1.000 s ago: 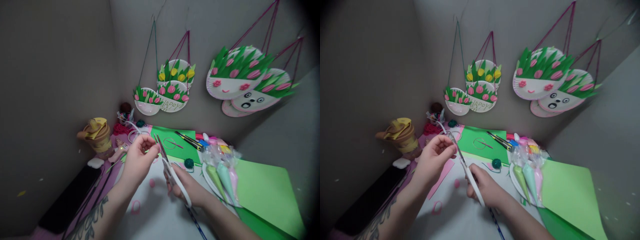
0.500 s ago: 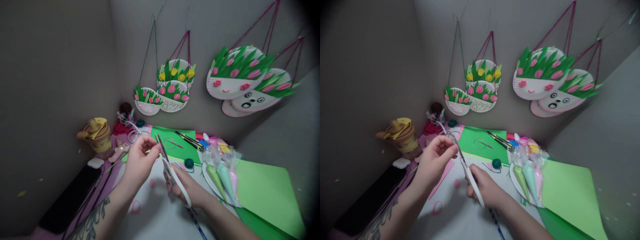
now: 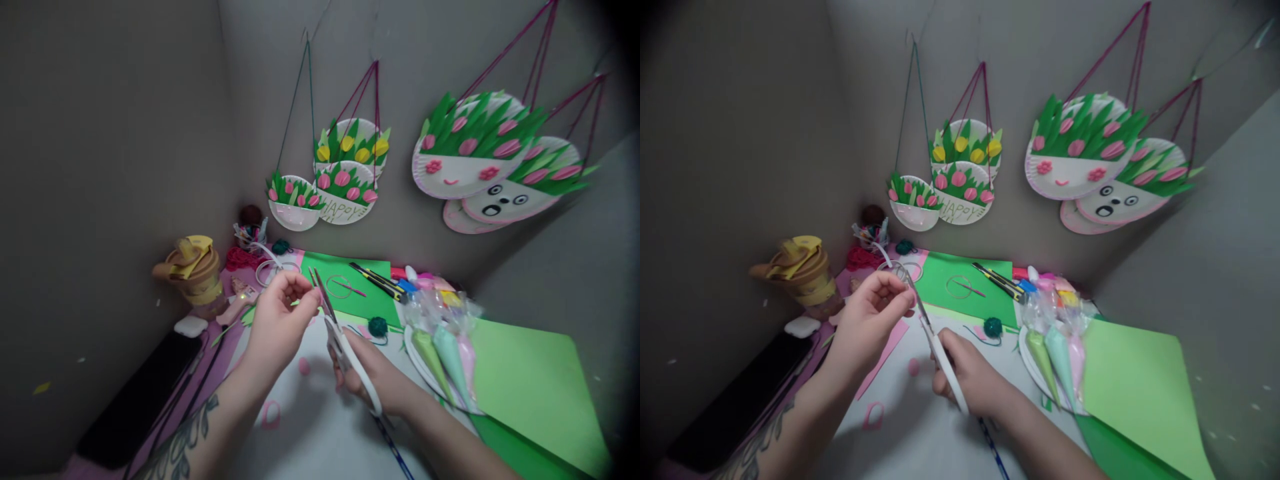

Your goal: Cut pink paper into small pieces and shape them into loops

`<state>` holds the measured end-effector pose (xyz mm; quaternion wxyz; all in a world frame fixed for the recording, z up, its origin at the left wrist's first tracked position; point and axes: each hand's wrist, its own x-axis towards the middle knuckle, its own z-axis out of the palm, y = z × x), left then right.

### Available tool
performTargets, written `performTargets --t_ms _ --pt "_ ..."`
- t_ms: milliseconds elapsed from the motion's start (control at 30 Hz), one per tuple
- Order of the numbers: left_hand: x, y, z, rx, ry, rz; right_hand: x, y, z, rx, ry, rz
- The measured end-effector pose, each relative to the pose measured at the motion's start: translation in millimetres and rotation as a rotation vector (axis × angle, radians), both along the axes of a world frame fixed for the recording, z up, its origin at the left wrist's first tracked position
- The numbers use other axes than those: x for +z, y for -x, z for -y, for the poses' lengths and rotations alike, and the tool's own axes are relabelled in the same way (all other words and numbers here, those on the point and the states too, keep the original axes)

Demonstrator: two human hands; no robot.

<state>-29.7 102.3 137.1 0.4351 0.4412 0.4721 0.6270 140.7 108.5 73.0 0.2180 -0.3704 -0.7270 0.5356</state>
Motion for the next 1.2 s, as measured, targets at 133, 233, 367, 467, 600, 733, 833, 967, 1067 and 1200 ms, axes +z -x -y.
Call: performTargets --t_ms 133,233,367,467,600,733,833,967,1067,1200 --pt "0.5 0.5 -1.0 0.0 -0.002 -0.009 2.5 -0.7 -0.1 0.0 0.014 -0.003" --pt "0.4 1.0 -1.3 -0.004 -0.003 -0.013 1.9 -1.5 -1.0 -0.002 0.033 -0.012" --pt "0.9 1.4 -1.1 -0.006 -0.003 -0.016 1.8 -1.3 -1.0 0.01 0.061 -0.032" --pt "2.2 1.8 -0.6 -0.014 -0.006 -0.039 4.1 -0.8 -0.6 -0.008 0.018 -0.006" --pt "3.1 3.1 -0.3 -0.014 -0.006 -0.089 5.3 -1.5 -1.6 -0.013 -0.004 0.009" --pt "2.3 4.3 -1.7 -0.014 -0.017 -0.105 2.1 -3.7 -3.9 -0.017 -0.038 0.014" --pt "1.9 4.5 -2.3 -0.011 -0.021 -0.103 0.5 -4.7 -5.2 -0.022 -0.055 0.027" --pt "2.0 4.3 -1.7 -0.012 -0.018 -0.093 1.2 -5.8 -6.6 -0.003 -0.07 0.035" --pt "1.9 4.1 -1.4 -0.01 -0.018 -0.08 1.3 -7.5 -8.0 -0.001 -0.094 0.058" --pt "2.1 3.8 -1.5 -0.01 -0.015 -0.079 0.7 -9.1 -9.0 0.013 -0.108 0.062"
